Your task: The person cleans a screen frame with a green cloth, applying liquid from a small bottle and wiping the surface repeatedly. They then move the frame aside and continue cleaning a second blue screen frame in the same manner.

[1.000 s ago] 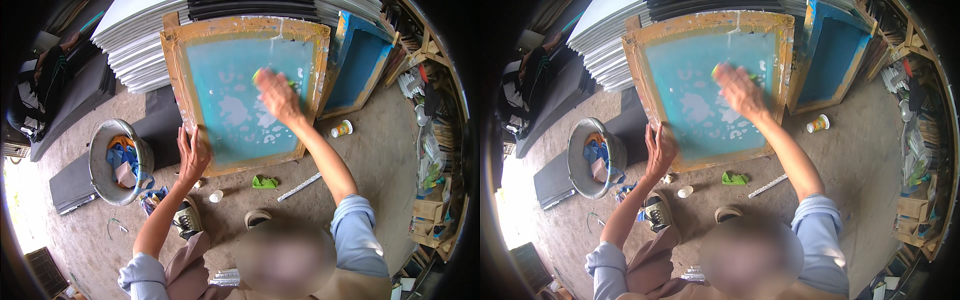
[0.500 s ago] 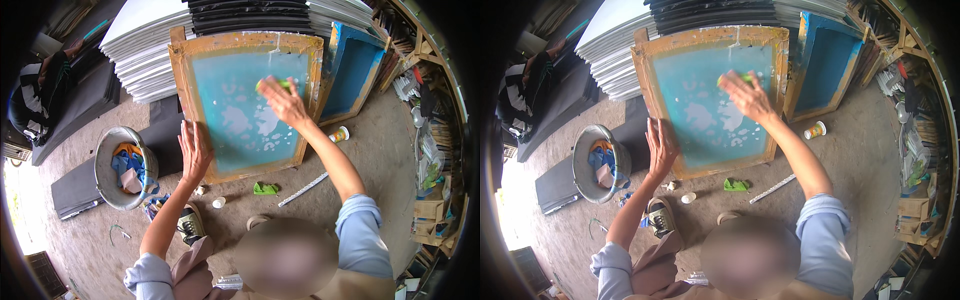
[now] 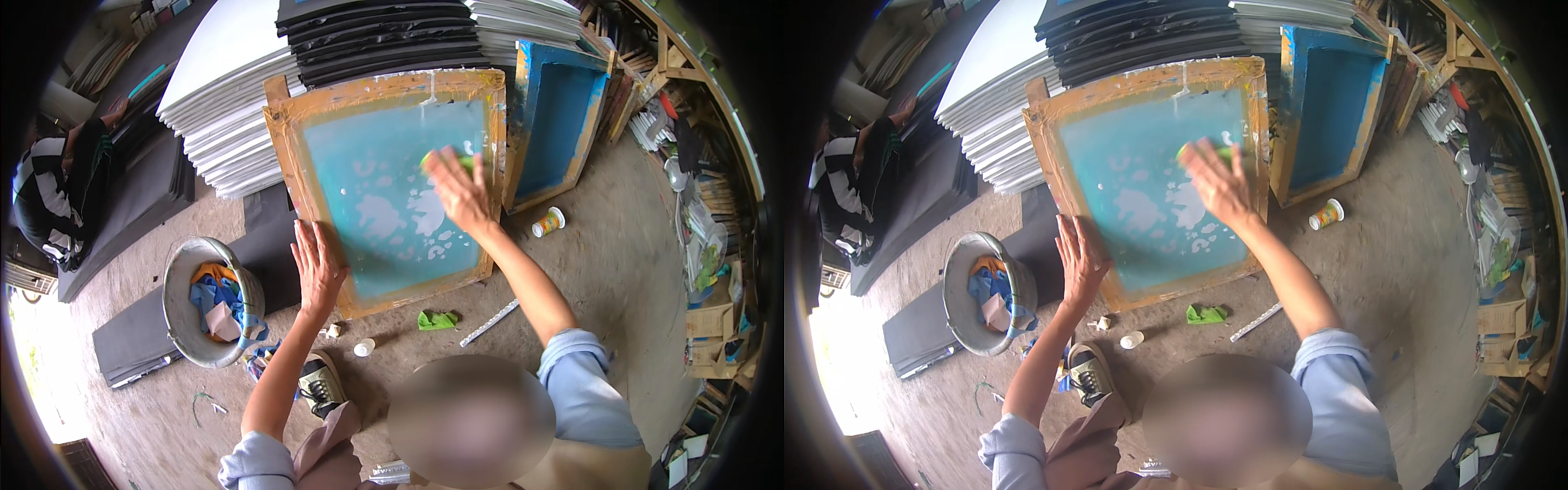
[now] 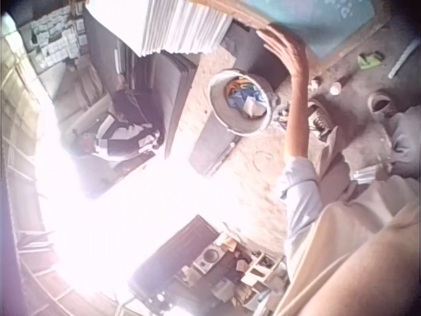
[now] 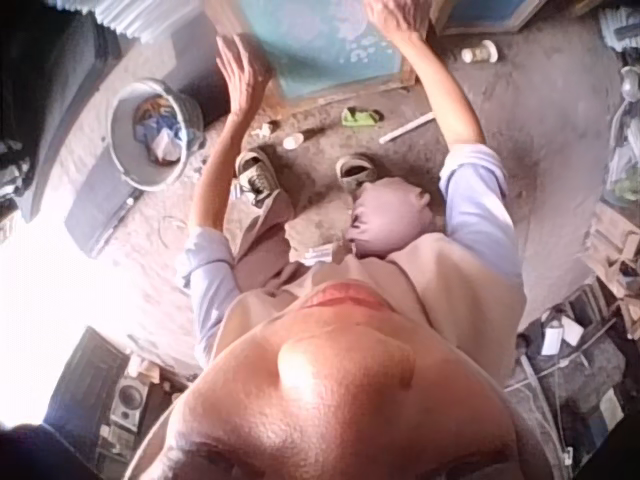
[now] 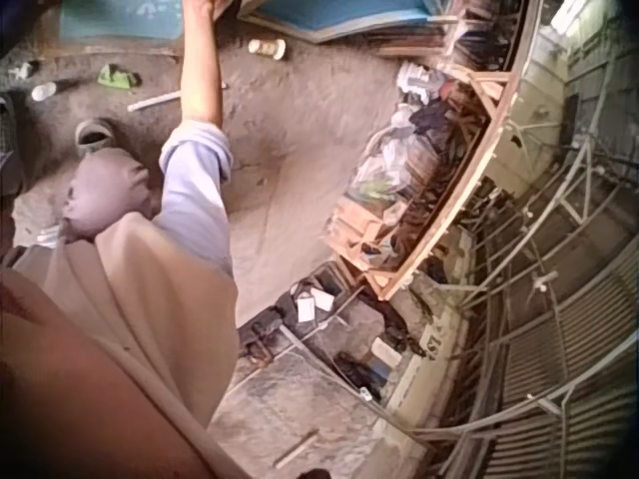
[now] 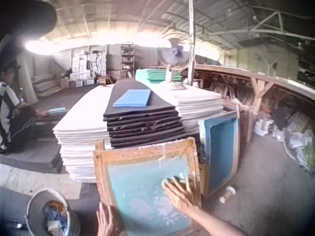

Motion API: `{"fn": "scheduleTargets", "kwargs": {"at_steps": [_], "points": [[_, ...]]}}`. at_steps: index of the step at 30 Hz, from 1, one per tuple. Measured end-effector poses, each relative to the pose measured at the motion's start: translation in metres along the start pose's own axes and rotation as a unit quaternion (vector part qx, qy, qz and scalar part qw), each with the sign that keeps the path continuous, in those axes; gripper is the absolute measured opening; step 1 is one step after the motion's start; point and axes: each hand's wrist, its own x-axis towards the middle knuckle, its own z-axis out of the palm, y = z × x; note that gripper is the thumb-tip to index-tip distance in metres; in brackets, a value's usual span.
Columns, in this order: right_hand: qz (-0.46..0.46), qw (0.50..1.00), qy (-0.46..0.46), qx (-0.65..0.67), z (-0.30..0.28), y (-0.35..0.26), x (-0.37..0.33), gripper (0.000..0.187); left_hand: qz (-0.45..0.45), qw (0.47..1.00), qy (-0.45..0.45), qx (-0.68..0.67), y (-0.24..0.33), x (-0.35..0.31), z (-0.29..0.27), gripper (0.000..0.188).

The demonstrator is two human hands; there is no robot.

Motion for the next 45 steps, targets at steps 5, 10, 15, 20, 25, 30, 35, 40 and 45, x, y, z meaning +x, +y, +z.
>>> {"fn": "scheduleTargets", "kwargs": {"at_steps": [5,10,15,20,25,30,35,40,45], "points": [[0.034,0.997,-0.057,0.034,0.003,-0.016,-0.017,0.054,0.004,1.000,0.000,-0.012,0.001,0.000,0.003,0.113],[0.163,0.987,0.012,0.007,-0.004,-0.009,-0.010,0.053,0.001,1.000,0.003,-0.009,0.002,0.001,0.001,0.113],[0.144,0.986,-0.020,-0.085,-0.013,0.009,-0.016,0.056,-0.004,1.000,-0.002,-0.003,0.003,-0.001,-0.001,0.113],[-0.101,0.977,-0.187,-0.015,-0.012,0.029,-0.012,0.062,0.000,1.000,-0.004,-0.022,0.006,0.003,0.001,0.112],[0.126,0.987,0.087,0.048,0.017,-0.011,0.024,0.066,0.003,1.000,-0.007,-0.011,0.001,0.001,0.000,0.112],[-0.185,0.966,-0.101,0.150,0.012,-0.023,0.006,0.060,-0.001,1.000,-0.014,-0.002,-0.001,0.001,0.002,0.113],[0.141,0.980,0.127,0.051,0.013,-0.006,0.057,0.051,-0.001,1.000,-0.018,0.001,0.000,0.000,-0.001,0.113],[-0.044,0.974,-0.067,0.213,0.030,-0.077,-0.058,0.054,0.007,1.000,-0.014,0.002,0.000,0.002,-0.001,0.115],[-0.274,0.950,-0.146,0.020,0.028,-0.007,-0.088,0.056,0.014,1.000,-0.010,-0.004,-0.004,0.003,0.004,0.117]]}}
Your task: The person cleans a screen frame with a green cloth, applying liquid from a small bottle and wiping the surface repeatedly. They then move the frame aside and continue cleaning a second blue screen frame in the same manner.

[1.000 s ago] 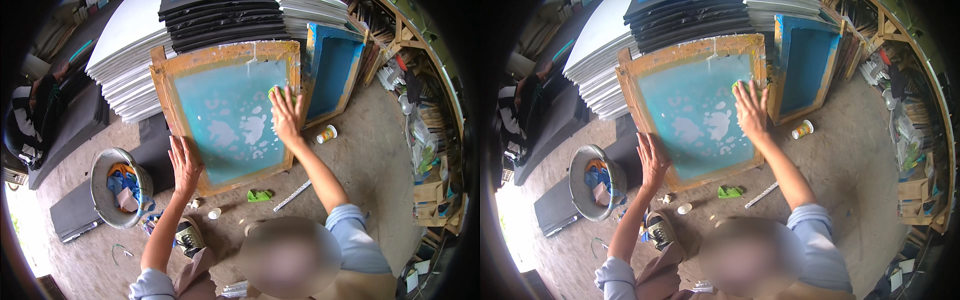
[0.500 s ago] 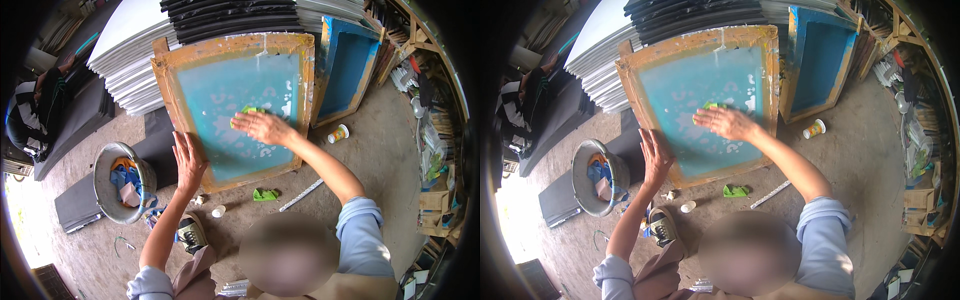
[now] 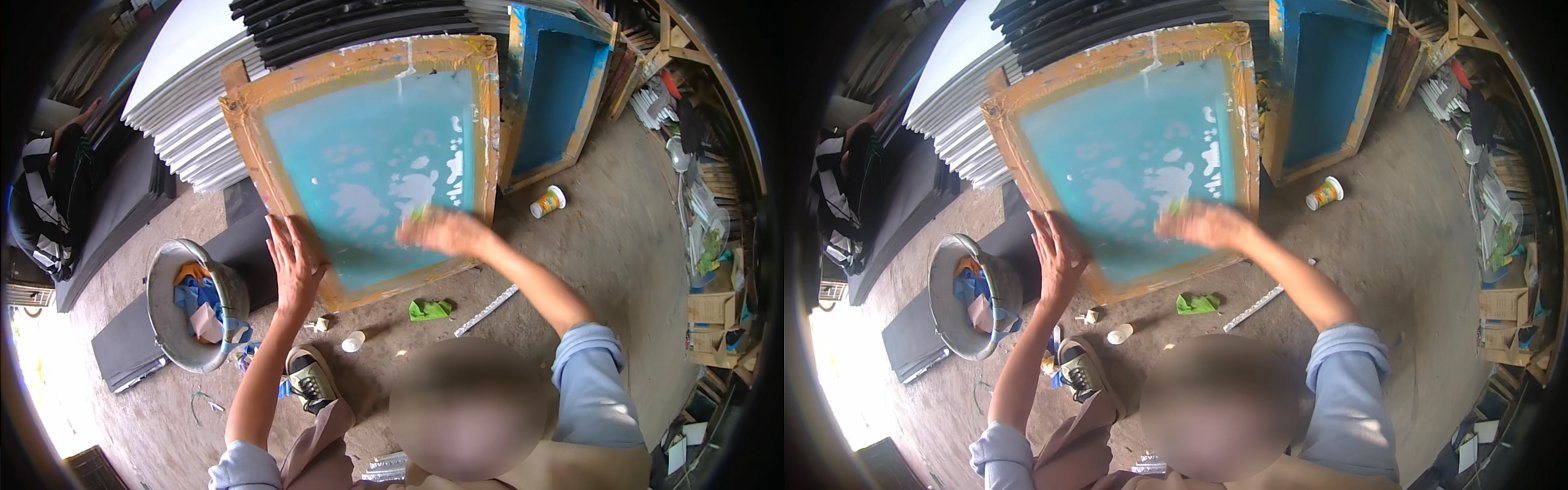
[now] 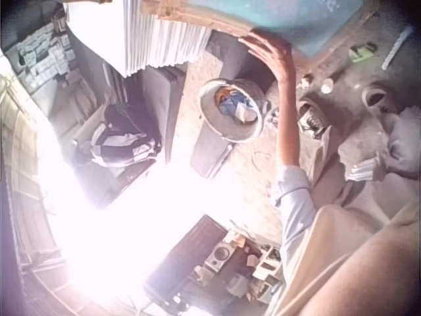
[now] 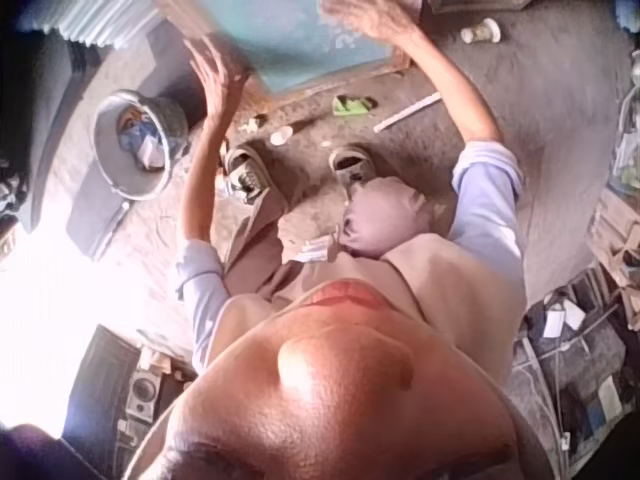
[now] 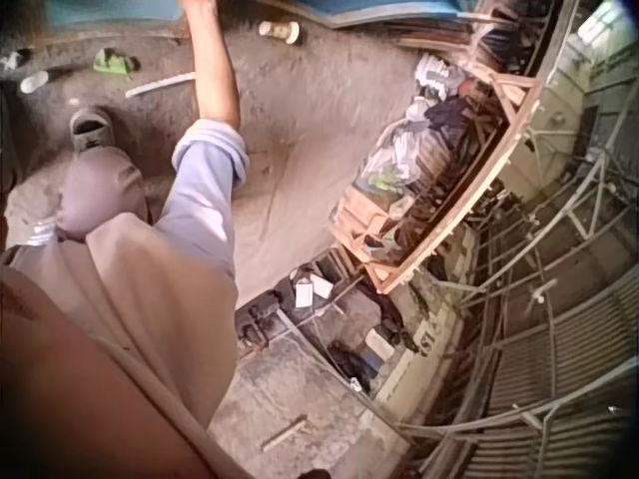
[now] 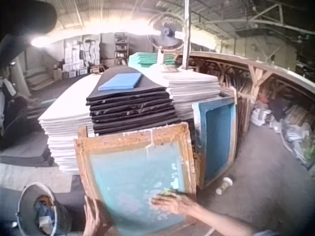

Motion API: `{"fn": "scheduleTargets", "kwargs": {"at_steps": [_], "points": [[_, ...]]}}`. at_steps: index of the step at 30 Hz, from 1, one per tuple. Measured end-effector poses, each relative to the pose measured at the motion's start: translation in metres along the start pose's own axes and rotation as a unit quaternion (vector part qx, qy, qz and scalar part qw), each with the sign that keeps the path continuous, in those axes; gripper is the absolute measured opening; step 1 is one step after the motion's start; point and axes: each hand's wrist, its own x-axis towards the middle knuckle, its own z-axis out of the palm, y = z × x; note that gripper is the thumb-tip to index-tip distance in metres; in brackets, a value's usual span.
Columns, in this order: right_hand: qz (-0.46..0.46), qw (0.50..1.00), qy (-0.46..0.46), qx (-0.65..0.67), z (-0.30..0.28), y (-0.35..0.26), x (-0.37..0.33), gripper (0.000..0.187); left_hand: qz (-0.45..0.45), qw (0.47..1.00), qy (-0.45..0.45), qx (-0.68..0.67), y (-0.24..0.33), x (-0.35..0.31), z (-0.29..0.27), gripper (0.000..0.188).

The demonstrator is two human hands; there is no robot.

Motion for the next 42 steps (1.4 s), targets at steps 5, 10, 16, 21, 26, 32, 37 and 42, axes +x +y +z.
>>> {"fn": "scheduleTargets", "kwargs": {"at_steps": [5,10,16,21,26,32,37,42], "points": [[0.407,0.901,0.147,0.005,-0.027,0.043,0.041,0.054,-0.005,1.000,-0.010,0.013,0.000,-0.002,-0.002,0.120],[0.306,0.937,0.074,0.153,0.000,-0.069,0.046,0.065,-0.006,0.999,-0.005,0.035,0.000,-0.002,-0.003,0.126],[0.252,0.957,0.120,0.083,-0.038,0.030,0.072,0.057,-0.008,0.998,-0.002,0.061,-0.005,-0.003,0.001,0.126],[0.376,0.872,0.313,0.021,-0.063,0.074,0.142,0.049,0.019,0.993,-0.018,0.113,-0.005,-0.002,-0.005,0.122],[0.182,0.973,0.063,0.127,0.012,-0.071,0.045,0.056,0.057,0.990,-0.051,0.120,-0.004,0.002,-0.004,0.117],[0.133,0.988,0.081,-0.014,-0.002,-0.008,0.047,0.056,0.089,0.975,-0.128,0.158,-0.012,-0.014,0.002,0.116],[0.362,0.880,0.306,-0.009,-0.058,0.072,0.139,0.046,0.101,0.973,-0.131,0.160,-0.013,-0.014,0.007,0.113],[0.222,0.962,0.086,0.136,-0.005,-0.069,0.069,0.057,0.126,0.971,-0.127,0.160,-0.011,-0.020,0.005,0.106]]}}
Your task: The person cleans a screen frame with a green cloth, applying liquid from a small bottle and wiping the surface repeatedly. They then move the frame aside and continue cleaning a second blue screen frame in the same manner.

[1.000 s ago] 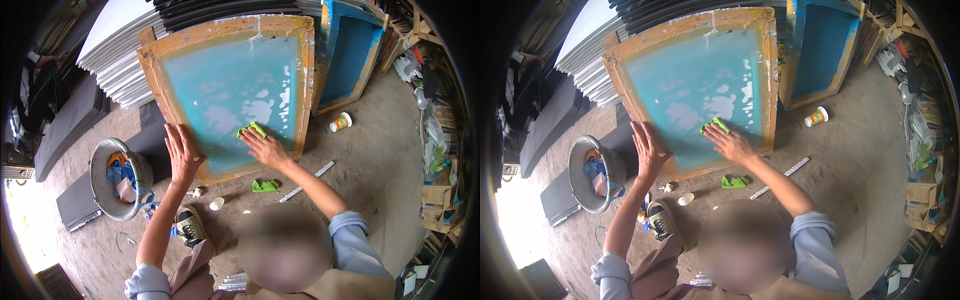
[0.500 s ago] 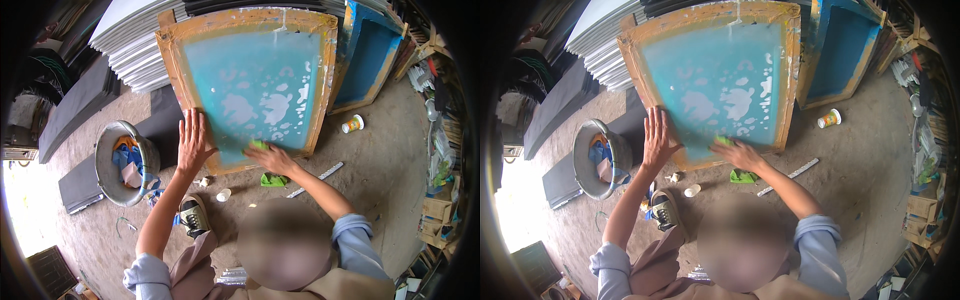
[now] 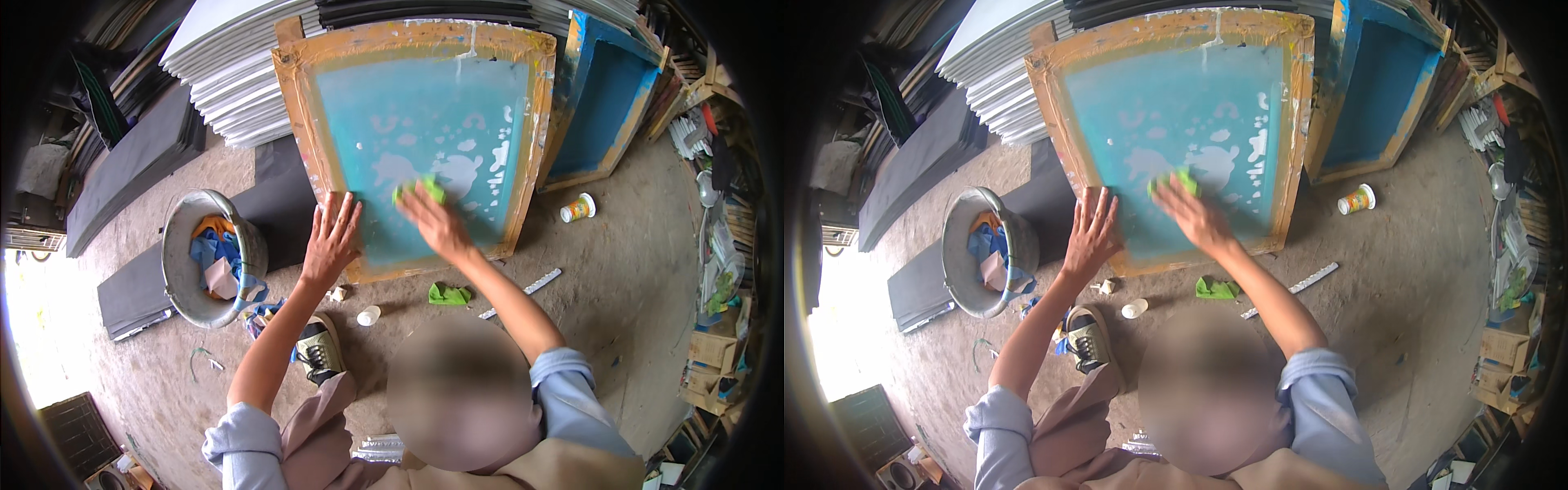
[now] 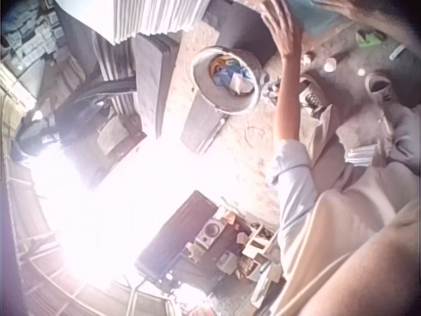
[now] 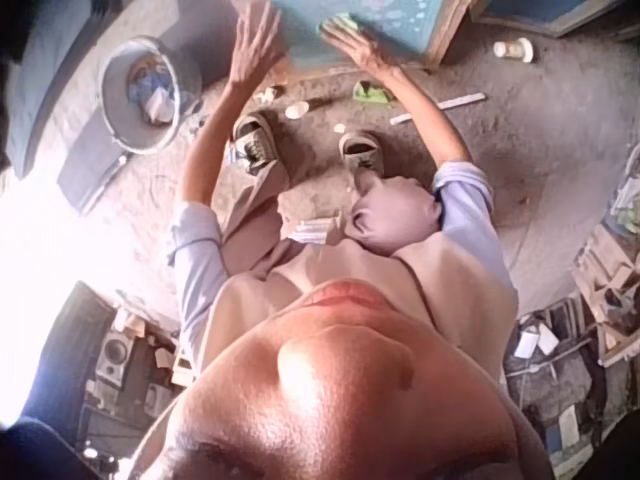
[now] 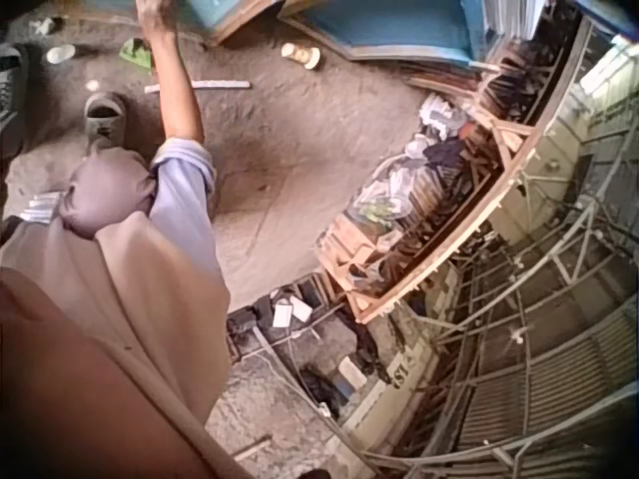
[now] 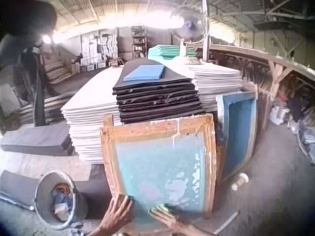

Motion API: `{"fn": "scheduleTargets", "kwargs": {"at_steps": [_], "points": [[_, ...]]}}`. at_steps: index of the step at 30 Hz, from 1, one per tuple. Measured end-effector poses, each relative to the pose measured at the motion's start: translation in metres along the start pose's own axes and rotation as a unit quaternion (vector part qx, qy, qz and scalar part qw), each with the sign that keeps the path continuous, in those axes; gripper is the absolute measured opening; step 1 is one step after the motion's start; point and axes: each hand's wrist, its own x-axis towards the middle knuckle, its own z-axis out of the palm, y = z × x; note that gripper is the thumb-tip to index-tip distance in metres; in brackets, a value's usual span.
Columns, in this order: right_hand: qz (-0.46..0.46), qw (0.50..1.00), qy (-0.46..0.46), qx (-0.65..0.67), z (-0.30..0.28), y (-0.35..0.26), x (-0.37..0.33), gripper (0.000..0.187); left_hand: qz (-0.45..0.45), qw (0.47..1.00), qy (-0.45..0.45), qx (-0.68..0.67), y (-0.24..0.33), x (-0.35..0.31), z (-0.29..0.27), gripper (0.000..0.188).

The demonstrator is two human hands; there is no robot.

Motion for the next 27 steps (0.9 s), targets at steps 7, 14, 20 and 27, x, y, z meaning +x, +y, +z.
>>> {"fn": "scheduleTargets", "kwargs": {"at_steps": [7,14,20,27], "points": [[-0.059,0.994,-0.093,-0.029,-0.013,0.014,-0.104,0.035,0.017,0.999,0.004,-0.033,0.007,-0.013,-0.045,0.099],[0.341,0.844,0.183,0.373,-0.121,-0.014,0.006,0.012,-0.045,0.971,0.042,-0.232,0.027,-0.051,-0.107,0.072],[0.344,0.733,0.062,0.583,-0.221,-0.092,0.021,0.016,-0.013,0.898,0.106,-0.426,0.069,-0.060,-0.197,0.063],[0.314,0.752,0.014,0.579,-0.248,-0.115,-0.010,0.015,-0.022,0.873,-0.041,-0.486,0.099,-0.047,-0.233,0.047]]}}
